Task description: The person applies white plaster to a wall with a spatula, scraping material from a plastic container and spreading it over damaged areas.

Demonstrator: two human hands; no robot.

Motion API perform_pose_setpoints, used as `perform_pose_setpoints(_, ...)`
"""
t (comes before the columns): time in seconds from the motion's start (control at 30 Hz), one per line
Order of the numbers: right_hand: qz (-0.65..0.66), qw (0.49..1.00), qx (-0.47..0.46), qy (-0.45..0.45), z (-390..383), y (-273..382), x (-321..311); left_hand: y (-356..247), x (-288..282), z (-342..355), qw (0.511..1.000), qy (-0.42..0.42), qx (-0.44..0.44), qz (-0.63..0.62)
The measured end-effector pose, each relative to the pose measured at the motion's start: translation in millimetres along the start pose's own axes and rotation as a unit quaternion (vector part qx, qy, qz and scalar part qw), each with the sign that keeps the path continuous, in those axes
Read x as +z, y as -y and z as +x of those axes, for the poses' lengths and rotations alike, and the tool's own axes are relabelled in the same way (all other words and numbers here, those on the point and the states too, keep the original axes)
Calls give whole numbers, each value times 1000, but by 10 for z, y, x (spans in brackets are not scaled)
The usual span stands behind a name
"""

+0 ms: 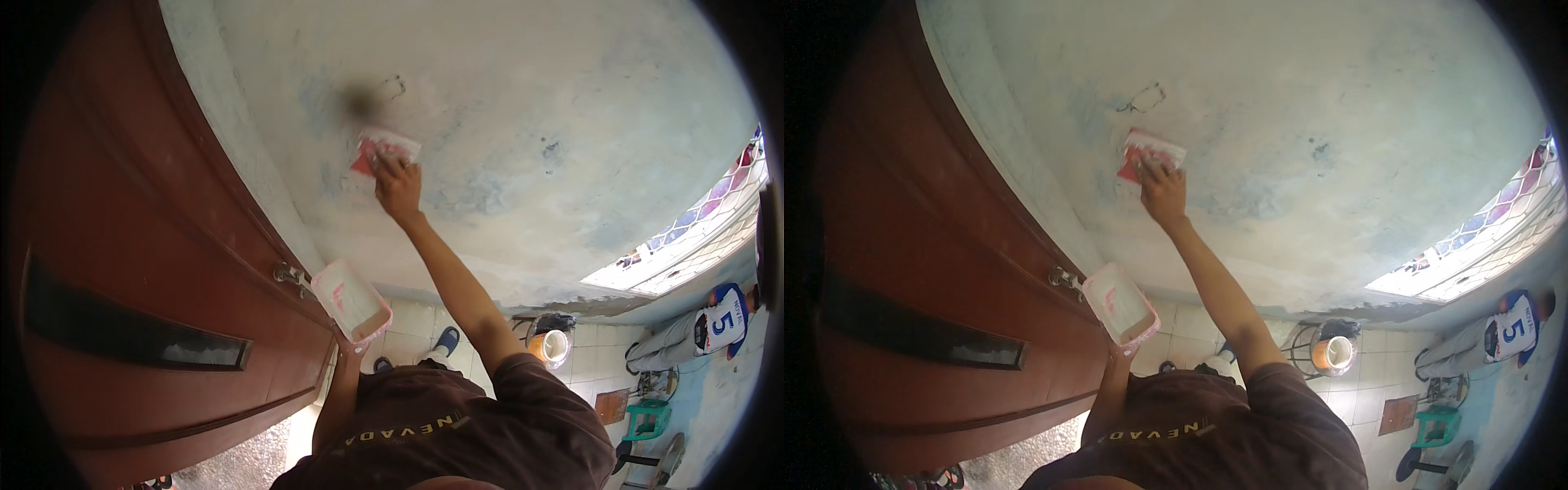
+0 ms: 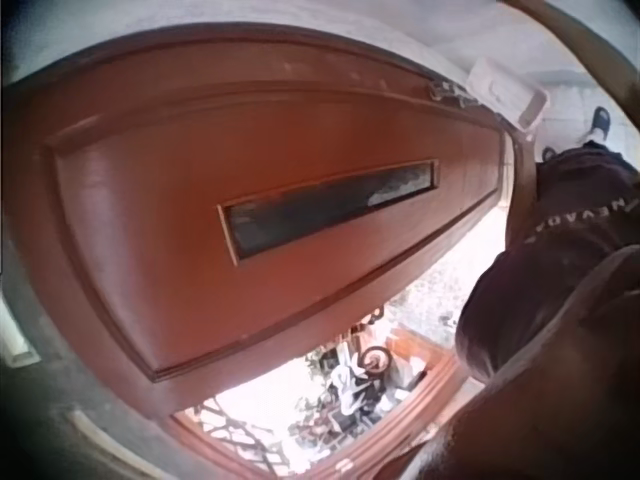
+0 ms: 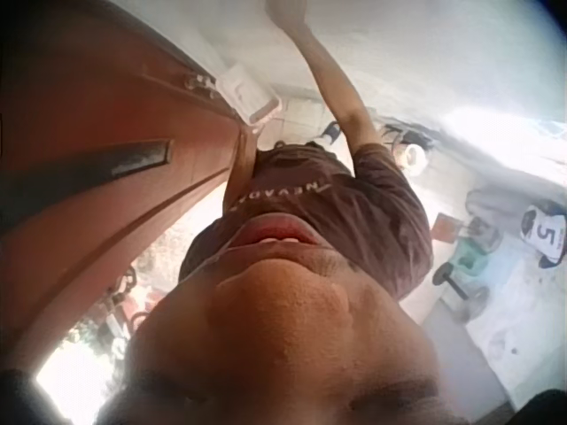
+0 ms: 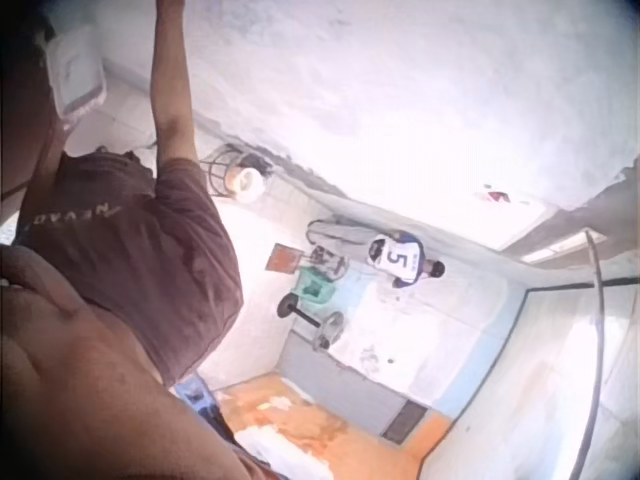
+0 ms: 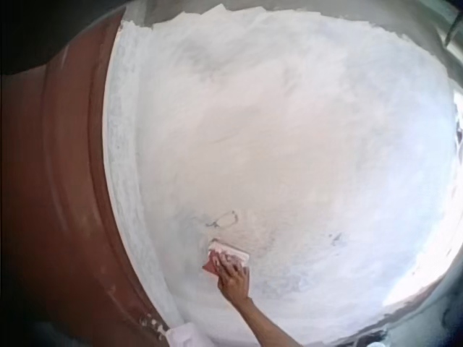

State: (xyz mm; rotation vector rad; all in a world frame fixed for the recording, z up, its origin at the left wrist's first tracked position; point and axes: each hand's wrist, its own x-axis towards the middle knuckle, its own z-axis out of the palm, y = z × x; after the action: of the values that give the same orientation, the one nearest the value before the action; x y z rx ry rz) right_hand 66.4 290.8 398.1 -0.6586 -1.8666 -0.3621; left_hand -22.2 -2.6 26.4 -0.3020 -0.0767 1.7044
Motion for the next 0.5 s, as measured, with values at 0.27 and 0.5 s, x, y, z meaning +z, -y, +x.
perform_pose_setpoints(0.27, 19, 974, 33, -222, 407, -458, -806, 39, 230, -81, 999, 0, 9, 46)
perform_pose_setpoints(0.5, -126, 950, 113, -264, 1047, -955, -1042, 550, 987, -266, 996, 20, 12, 84)
